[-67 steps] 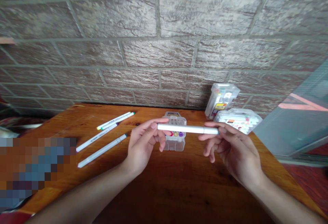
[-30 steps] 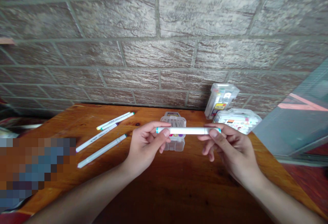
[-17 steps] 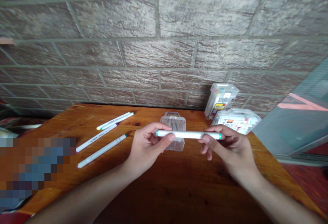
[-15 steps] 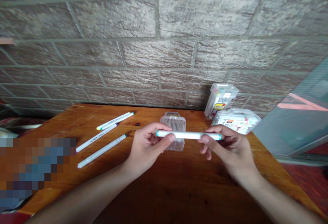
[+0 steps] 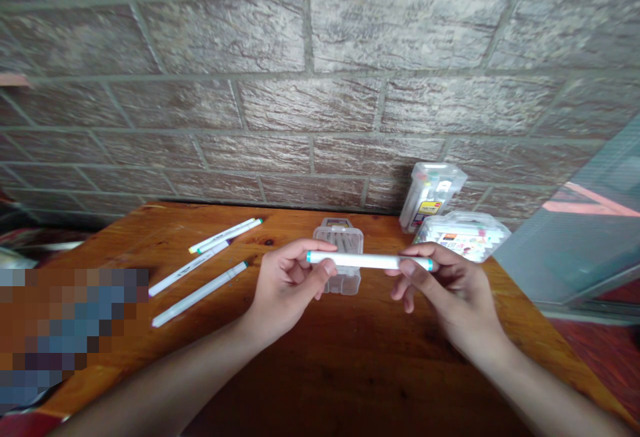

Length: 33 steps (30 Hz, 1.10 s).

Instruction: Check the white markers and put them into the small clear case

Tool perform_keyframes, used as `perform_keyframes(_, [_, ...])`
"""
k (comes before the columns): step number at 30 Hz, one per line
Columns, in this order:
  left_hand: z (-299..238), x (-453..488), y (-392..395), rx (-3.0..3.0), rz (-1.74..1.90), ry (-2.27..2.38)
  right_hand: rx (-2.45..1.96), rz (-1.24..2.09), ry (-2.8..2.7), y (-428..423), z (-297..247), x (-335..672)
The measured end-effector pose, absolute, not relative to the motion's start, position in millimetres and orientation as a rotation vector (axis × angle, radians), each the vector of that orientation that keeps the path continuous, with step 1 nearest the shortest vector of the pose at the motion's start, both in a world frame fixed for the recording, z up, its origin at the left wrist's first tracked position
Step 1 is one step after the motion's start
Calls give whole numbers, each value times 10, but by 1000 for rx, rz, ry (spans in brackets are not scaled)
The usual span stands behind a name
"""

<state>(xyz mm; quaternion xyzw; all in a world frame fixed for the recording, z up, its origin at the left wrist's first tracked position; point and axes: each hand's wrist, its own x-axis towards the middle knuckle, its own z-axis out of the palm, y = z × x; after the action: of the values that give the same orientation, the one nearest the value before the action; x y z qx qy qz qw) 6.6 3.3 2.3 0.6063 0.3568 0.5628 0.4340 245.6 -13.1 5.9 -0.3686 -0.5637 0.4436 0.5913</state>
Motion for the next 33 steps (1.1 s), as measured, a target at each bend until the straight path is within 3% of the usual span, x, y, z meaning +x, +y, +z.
perform_keyframes(33, [23, 75, 56, 1439, 1384, 866, -857, 1005, -1336, -152, 57, 2436])
